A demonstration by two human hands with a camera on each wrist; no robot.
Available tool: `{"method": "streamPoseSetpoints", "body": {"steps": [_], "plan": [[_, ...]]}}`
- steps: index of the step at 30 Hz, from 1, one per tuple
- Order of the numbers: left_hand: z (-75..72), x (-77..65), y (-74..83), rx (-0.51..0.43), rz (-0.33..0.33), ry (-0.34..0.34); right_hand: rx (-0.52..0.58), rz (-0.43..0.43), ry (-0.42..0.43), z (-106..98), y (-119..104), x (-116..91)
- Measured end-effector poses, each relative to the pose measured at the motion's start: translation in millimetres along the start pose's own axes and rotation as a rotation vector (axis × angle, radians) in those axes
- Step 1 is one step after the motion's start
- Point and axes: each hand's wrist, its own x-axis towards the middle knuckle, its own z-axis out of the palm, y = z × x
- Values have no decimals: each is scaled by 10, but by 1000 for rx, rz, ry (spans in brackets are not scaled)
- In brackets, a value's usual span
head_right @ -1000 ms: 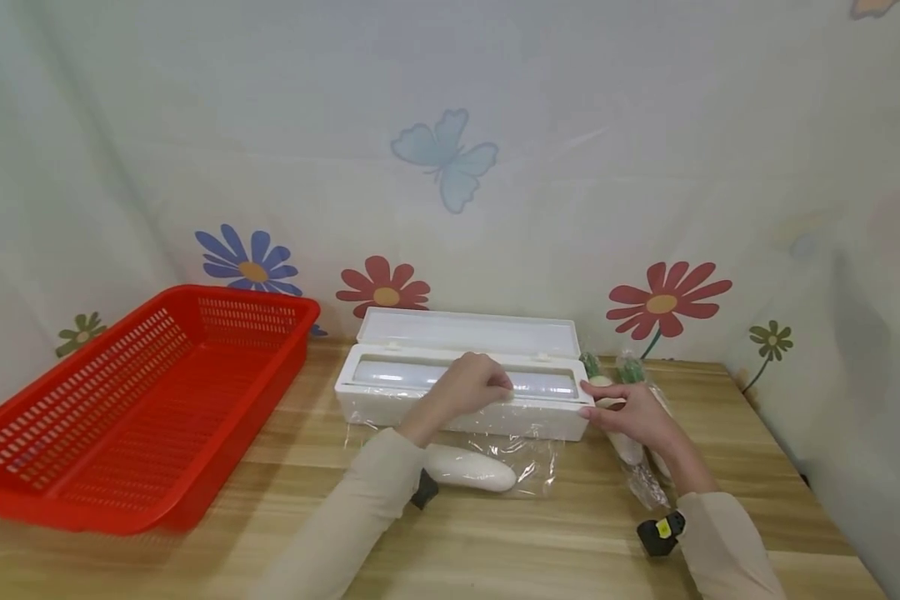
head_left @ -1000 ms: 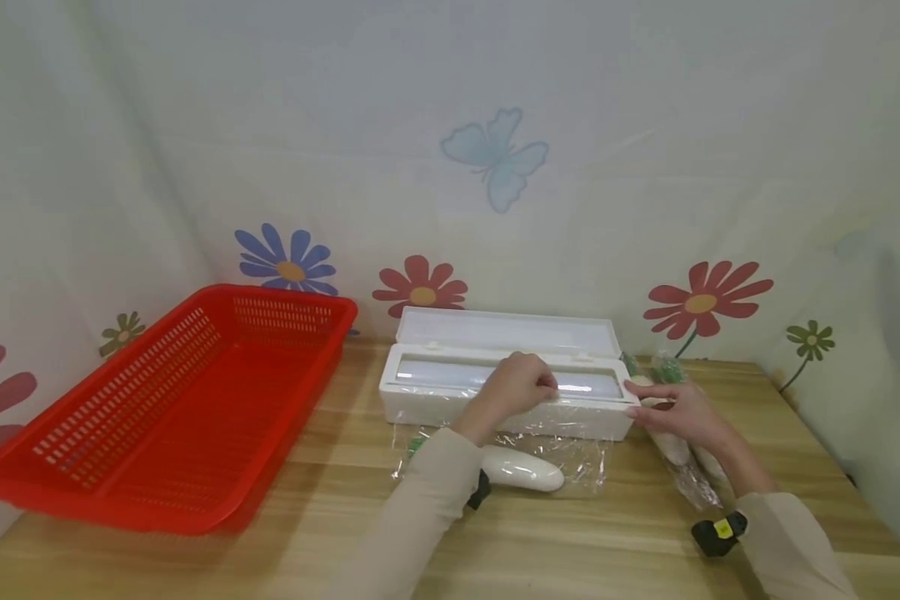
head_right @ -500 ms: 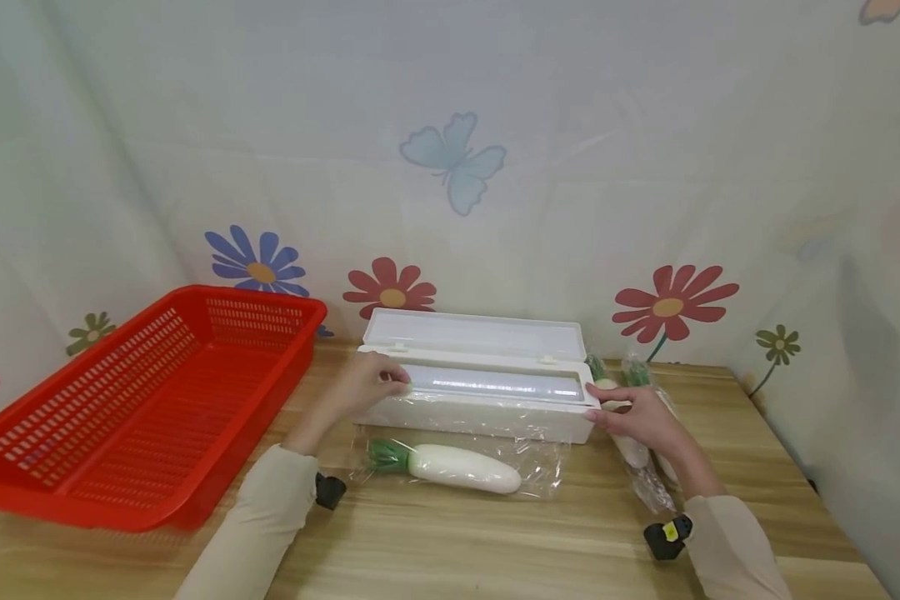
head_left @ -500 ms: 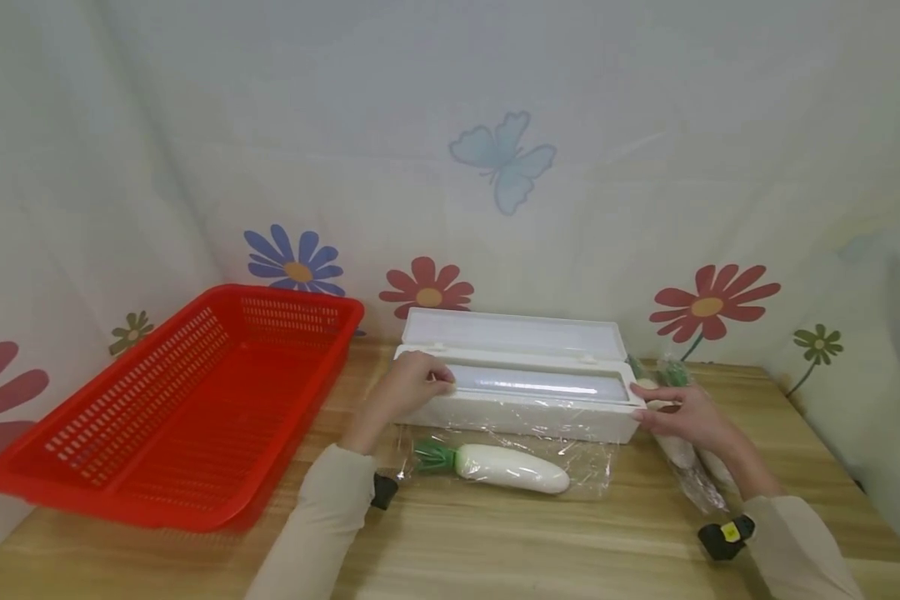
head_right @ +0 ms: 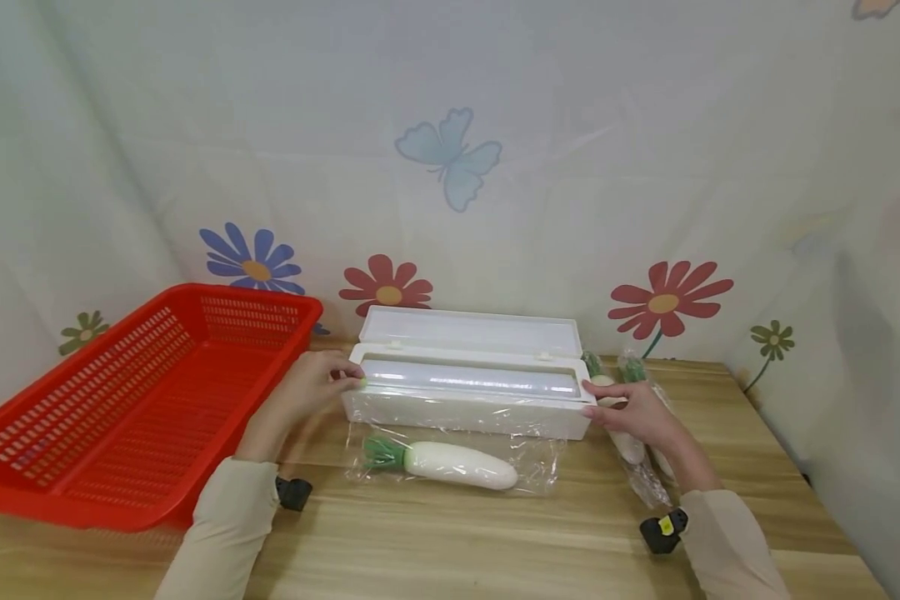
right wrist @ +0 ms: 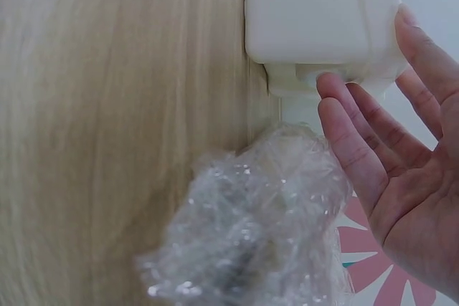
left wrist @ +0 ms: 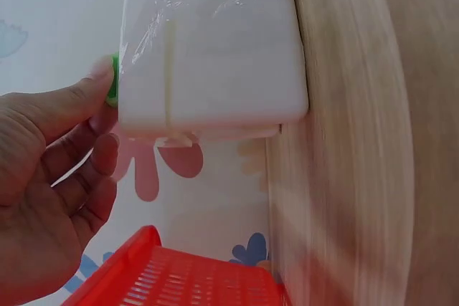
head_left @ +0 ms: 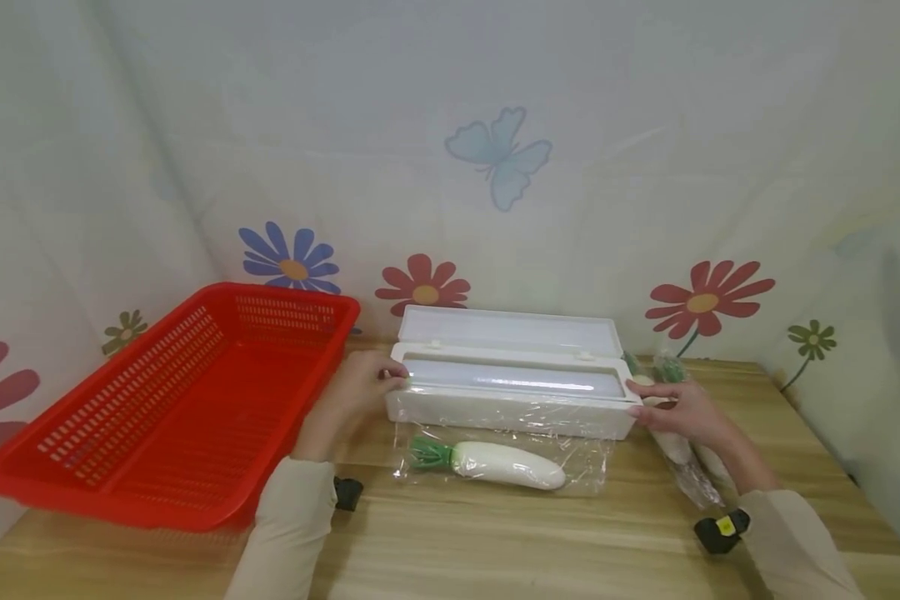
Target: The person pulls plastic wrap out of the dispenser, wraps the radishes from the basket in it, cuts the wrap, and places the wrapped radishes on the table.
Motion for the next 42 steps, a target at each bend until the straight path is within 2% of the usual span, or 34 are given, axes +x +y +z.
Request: {"method": "streamPoseSetpoints", "body": {"steps": [4,7,11,17,20,24,27,30,38,42], "plan": [[-6,-21,-87,18,66,55,-3,-3,0,-5,15,5],[1,-30,-115,22,90,89,-20,-7,-4,-19,8,7],[39,-49,-97,17,35,150,-35,10,-5,-17,-44,6],[166,-131,31,38,-80,298,-101,37,30,48,-123,-99],[214,-225,88,42,-105,355,-123,34,90,96,-132,-198],[225,-369,126,-34,-120,366,-71,66,182,136,-149,-343],[205,-459,121,-98,-145,336,-7,114,171,188,-193,-411],[196,-508,78,-148,-188,270,93,138,129,287,-243,-427],[292,-475,-67,-410,-255,-35,346,169,12,564,-311,-349],[318,-449,-66,-498,-301,-122,450,169,-26,643,-335,-295]]}}
